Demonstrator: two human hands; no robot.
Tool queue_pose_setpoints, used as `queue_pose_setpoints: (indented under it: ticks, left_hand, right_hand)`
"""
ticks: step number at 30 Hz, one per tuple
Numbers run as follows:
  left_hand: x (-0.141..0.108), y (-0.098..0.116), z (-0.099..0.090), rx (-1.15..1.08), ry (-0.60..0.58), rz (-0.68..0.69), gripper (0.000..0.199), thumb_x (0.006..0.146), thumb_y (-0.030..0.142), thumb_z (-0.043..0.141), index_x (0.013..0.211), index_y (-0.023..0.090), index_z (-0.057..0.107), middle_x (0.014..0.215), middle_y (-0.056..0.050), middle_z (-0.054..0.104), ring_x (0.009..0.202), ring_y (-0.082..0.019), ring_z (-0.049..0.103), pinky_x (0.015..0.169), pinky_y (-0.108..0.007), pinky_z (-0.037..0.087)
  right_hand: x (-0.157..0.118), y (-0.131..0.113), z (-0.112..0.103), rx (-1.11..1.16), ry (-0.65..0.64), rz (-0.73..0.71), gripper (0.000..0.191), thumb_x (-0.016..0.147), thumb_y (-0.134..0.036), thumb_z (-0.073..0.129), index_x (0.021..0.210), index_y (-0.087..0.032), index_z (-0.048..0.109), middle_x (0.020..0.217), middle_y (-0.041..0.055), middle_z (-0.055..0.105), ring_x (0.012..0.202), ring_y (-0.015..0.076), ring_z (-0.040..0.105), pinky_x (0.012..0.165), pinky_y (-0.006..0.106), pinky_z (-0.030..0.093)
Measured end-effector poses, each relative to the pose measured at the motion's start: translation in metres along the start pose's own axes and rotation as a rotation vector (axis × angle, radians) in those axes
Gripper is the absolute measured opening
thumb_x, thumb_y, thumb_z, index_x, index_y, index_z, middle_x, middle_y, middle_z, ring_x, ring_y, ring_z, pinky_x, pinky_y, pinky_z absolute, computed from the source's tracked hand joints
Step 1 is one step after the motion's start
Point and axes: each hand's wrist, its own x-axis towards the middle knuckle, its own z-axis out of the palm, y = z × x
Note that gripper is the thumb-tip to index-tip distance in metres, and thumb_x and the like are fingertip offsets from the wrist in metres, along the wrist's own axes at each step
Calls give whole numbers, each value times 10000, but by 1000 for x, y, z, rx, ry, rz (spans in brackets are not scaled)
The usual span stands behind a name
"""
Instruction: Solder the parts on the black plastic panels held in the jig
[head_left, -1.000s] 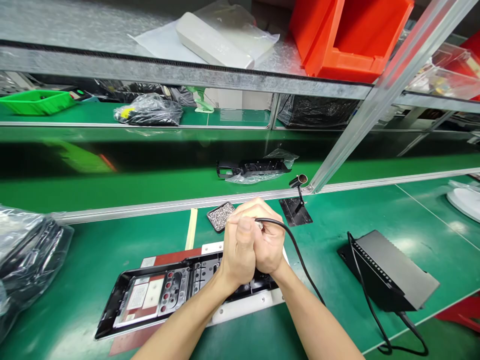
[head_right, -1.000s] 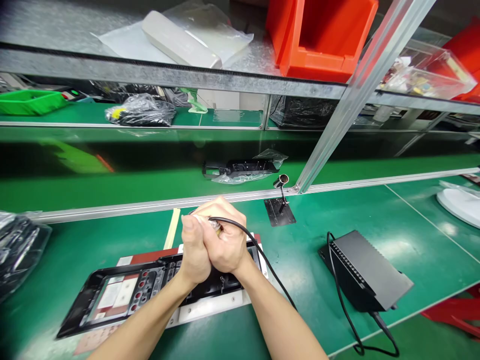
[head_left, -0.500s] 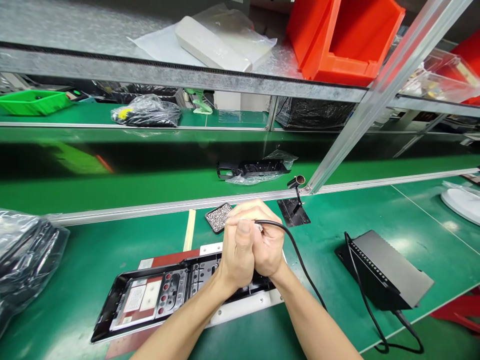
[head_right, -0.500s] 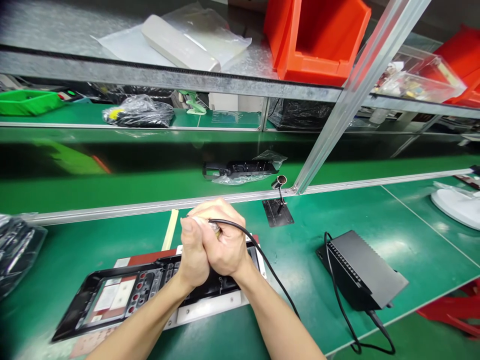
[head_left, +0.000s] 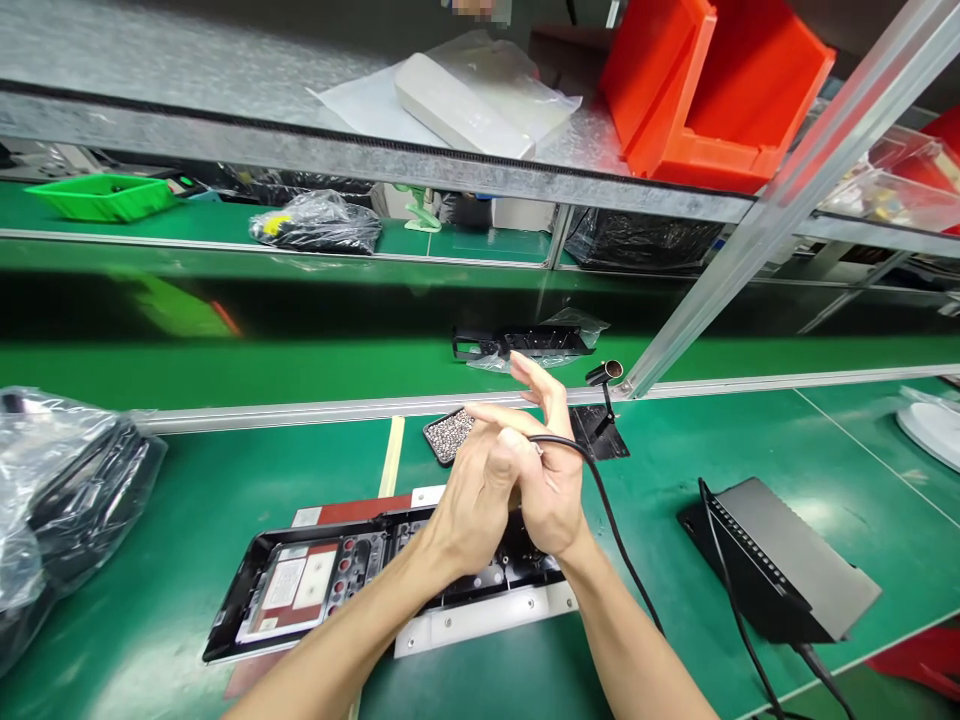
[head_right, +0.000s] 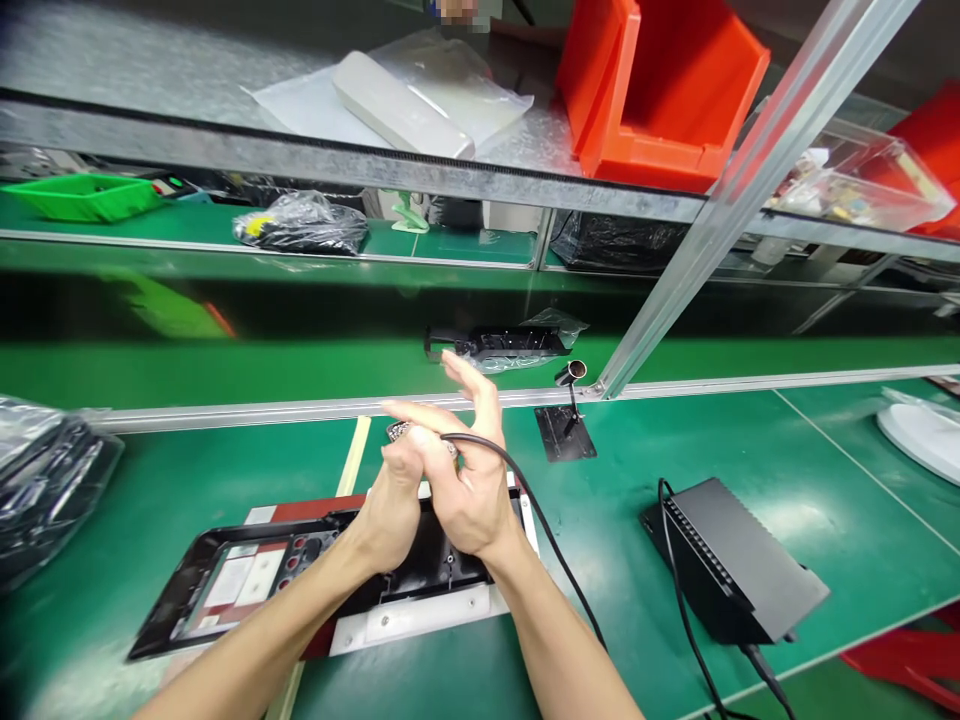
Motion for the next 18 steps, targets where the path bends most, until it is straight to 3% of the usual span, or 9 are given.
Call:
queue_pose_setpoints:
  ticks: [3,7,9,12,14,18]
  left_hand:
    - [-6,-6,-20,54,-19,-53,721,947,780,101,965,206,536,1031,-100,589,952,-241,527,895,-399,455]
    - [-27,-15,-53,125,14,-211,572,1037,641,167,896,212,518,844,-27,535,781,-191,493,741,-342,401]
    - [-41,-17,-68,192,-4,-297,477,1068,543,240,853,212,508,782,-2,515,724,-170,472,697,-321,376]
    - [-64,-22,-81,328,-63,-370,400,1067,475,353,786,213,466,731,20,500,669,-150,446,657,-300,356]
    - [-79,-29,-84,403,-123,-370,382,1059,455,401,766,213,444,707,31,492,633,-139,438,633,-291,342]
    - [-104,-47,-83,540,-199,-286,356,1052,422,434,764,214,453,679,38,482,571,-129,422,596,-288,307]
  right_hand:
    - [-2,-2,-2,47,10,31,301,1013,-342,510,1155,-294,772,1427,61,541,1333,266,512,1145,501,444]
    - [-5,-3,0,218,-32,104,302,1035,-310,490,1028,-230,782,1002,74,706,938,199,673,869,393,569]
    - [-8,-3,3,359,-27,154,296,1045,-299,482,951,-195,743,828,47,692,712,154,647,665,327,553]
    - [-14,-1,9,520,22,250,280,1048,-314,491,850,-186,643,602,-23,555,490,104,491,447,248,394]
    - [-17,0,12,537,86,278,304,1040,-325,508,777,-189,579,542,-47,467,448,90,416,413,233,318]
    - [-20,-2,14,528,178,268,356,1024,-331,520,694,-198,491,512,-54,409,435,83,393,411,225,311]
